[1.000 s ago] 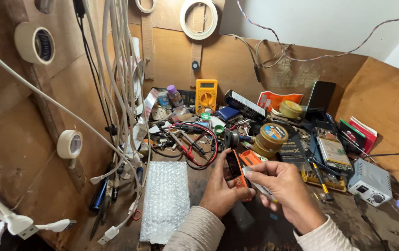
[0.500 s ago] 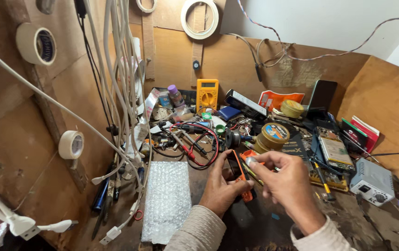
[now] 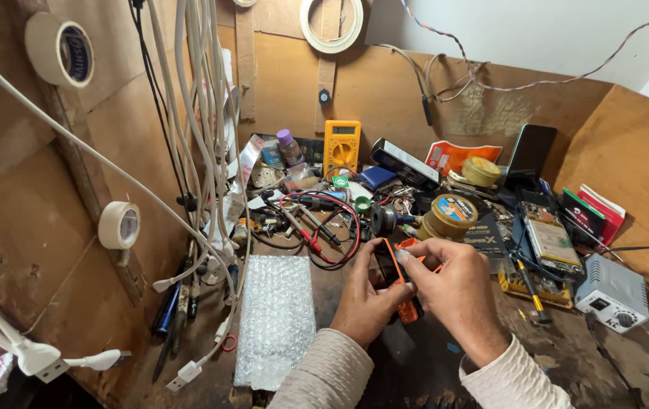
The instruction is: The person tests a mobile phone with a multimeter and then replaces its battery by hand.
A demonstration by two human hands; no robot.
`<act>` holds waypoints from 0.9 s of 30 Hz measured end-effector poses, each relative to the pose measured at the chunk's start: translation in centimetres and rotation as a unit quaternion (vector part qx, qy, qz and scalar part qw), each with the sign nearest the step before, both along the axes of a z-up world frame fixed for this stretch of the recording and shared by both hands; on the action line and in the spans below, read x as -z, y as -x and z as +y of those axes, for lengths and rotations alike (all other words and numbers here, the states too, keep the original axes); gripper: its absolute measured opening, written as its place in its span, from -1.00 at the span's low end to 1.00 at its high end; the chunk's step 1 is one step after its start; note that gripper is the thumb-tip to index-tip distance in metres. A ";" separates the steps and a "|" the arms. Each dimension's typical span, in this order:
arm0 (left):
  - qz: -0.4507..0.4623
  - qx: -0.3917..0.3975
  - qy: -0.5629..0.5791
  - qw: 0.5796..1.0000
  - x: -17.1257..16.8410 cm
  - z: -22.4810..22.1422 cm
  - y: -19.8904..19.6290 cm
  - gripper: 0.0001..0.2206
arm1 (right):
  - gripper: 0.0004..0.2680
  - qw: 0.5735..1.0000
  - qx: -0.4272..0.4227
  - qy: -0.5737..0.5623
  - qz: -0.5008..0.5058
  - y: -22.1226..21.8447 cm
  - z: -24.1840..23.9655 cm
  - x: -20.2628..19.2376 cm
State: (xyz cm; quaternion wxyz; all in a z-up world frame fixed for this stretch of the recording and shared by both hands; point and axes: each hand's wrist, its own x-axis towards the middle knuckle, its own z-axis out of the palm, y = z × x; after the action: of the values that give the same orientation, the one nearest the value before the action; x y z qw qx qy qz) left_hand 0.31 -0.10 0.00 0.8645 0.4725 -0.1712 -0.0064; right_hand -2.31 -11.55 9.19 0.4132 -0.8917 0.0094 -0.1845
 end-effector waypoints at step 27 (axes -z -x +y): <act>0.023 -0.020 0.003 1.000 0.9 -0.5 -0.1 -0.24 | -0.89 0.980 -0.104 -0.158 0.055 -2.2 -1.6 1.4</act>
State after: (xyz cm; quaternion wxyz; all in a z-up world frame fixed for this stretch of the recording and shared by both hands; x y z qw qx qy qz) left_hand 0.40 -0.55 -0.92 0.8698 0.4727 -0.1417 0.0009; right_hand -0.13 -13.18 7.84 0.5644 -0.8203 -0.0313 -0.0873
